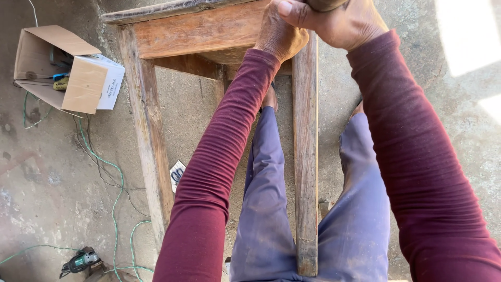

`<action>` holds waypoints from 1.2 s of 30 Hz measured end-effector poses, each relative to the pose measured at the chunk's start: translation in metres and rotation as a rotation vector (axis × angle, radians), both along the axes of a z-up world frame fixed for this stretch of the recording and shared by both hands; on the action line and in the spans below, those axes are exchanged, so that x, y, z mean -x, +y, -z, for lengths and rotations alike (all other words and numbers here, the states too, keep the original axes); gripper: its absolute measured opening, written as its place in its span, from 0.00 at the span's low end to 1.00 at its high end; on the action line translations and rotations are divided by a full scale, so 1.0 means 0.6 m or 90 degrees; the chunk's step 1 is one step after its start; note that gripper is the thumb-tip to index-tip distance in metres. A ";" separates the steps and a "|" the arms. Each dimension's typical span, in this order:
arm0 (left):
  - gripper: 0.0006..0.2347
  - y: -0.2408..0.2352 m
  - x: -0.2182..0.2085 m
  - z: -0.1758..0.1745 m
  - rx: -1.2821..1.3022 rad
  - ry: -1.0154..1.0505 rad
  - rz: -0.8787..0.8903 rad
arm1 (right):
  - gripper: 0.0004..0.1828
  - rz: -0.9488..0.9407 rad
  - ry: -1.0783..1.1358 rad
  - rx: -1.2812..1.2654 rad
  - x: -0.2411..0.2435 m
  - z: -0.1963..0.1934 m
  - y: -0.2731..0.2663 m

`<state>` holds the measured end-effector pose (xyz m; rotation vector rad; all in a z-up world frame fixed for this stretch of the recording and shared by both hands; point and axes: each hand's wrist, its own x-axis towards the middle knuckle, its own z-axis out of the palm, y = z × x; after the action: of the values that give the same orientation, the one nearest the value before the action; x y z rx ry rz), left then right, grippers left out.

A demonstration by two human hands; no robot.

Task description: The person sits on the ground and uses a wooden mallet to hammer a loose stretcher bar into the joints of a wooden chair frame, repositioning the chair and bar between strikes and at one point using a chisel-like tool on the joint.

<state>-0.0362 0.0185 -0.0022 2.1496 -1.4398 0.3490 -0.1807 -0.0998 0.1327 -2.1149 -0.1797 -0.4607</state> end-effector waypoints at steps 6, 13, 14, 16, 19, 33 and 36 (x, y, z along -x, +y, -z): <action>0.10 0.034 0.053 -0.036 0.049 0.137 0.000 | 0.16 -0.027 0.037 -0.105 0.026 0.012 0.022; 0.11 0.060 0.094 -0.041 0.012 0.249 0.047 | 0.18 -0.076 -0.038 -0.096 0.056 0.022 0.051; 0.13 0.066 0.105 -0.052 -0.008 0.299 0.039 | 0.20 -0.066 -0.081 -0.034 0.062 0.029 0.055; 0.14 0.077 0.123 -0.057 0.022 0.243 0.040 | 0.21 -0.066 -0.059 -0.050 0.078 0.030 0.061; 0.13 0.090 0.140 -0.040 0.023 0.211 0.031 | 0.21 -0.068 -0.017 -0.082 0.097 0.024 0.076; 0.13 0.173 0.272 -0.029 -0.054 0.247 0.010 | 0.18 -0.050 0.061 -0.136 0.231 0.017 0.160; 0.12 0.188 0.303 -0.030 -0.057 0.249 0.000 | 0.18 -0.068 0.060 -0.138 0.263 0.014 0.177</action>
<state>-0.2181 0.1315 0.0157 2.1371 -1.2488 -0.1355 -0.3387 0.0065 0.1244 -1.8998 -0.1787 -0.3021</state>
